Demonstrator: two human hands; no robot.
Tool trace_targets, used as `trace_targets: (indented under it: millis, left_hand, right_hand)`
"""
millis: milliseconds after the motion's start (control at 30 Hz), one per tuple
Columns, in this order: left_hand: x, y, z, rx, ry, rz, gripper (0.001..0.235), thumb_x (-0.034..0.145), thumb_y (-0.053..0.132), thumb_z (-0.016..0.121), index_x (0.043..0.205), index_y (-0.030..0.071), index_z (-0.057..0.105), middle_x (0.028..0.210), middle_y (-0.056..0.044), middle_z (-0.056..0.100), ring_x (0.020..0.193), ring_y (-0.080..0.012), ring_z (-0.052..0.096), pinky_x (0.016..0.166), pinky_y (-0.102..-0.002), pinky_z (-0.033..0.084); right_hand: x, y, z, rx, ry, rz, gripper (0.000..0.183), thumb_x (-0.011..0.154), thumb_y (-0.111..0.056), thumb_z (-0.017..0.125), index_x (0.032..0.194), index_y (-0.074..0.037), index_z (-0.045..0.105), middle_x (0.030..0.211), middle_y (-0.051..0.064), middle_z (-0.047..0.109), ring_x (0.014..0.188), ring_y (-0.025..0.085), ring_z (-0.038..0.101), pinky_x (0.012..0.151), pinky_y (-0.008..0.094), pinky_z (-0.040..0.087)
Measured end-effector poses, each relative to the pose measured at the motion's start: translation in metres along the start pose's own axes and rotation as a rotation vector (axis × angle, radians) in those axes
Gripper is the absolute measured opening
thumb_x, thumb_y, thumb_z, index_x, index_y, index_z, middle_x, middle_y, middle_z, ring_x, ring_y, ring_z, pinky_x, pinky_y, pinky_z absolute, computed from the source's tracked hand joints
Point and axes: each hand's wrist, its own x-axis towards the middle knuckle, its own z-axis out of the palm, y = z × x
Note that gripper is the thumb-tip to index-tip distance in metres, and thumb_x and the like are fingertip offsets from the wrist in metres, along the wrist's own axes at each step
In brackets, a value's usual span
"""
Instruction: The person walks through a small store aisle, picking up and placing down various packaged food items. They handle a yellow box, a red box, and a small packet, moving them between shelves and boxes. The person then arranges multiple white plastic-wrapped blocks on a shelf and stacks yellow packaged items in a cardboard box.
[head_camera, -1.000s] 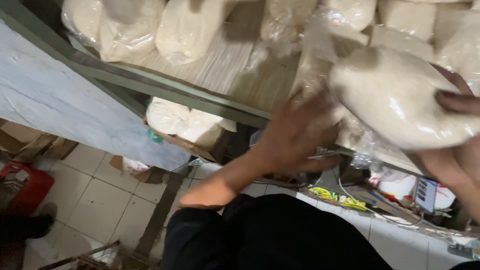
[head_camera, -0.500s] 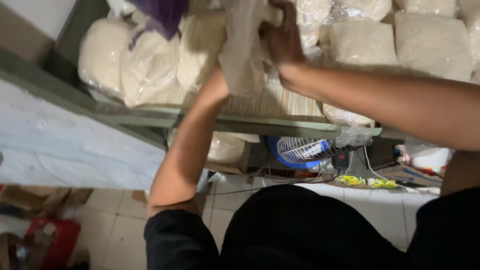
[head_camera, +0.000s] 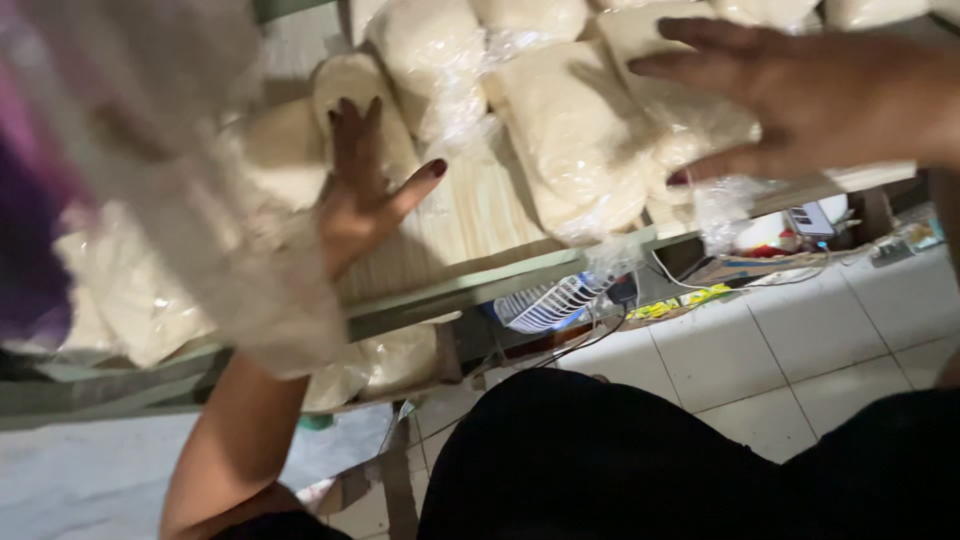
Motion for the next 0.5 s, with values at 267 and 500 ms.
trace_targets:
  millis: [267, 500]
  left_hand:
    - [-0.051, 0.108, 0.017, 0.080, -0.031, 0.031, 0.113, 0.079, 0.048, 0.085, 0.160, 0.007, 0.017, 0.167, -0.029, 0.001, 0.153, -0.0452, 0.000, 0.115, -0.066, 0.014]
    - [-0.055, 0.154, 0.080, 0.120, 0.201, 0.326, 0.110, 0.082, 0.066, 0.072, 0.159, 0.005, 0.023, 0.167, -0.024, 0.018, 0.156, -0.0434, 0.018, 0.120, -0.073, 0.006]
  right_hand:
    - [0.016, -0.013, 0.062, 0.267, 0.400, 0.054, 0.101, 0.077, -0.056, 0.074, 0.163, -0.029, 0.029, 0.169, 0.016, 0.008, 0.151, 0.048, 0.016, 0.087, 0.057, 0.055]
    - [0.036, -0.001, 0.111, 0.360, 0.966, -0.078, 0.052, 0.091, -0.031, 0.078, 0.140, -0.016, 0.071, 0.159, 0.021, 0.055, 0.141, 0.051, 0.051, 0.097, 0.054, 0.058]
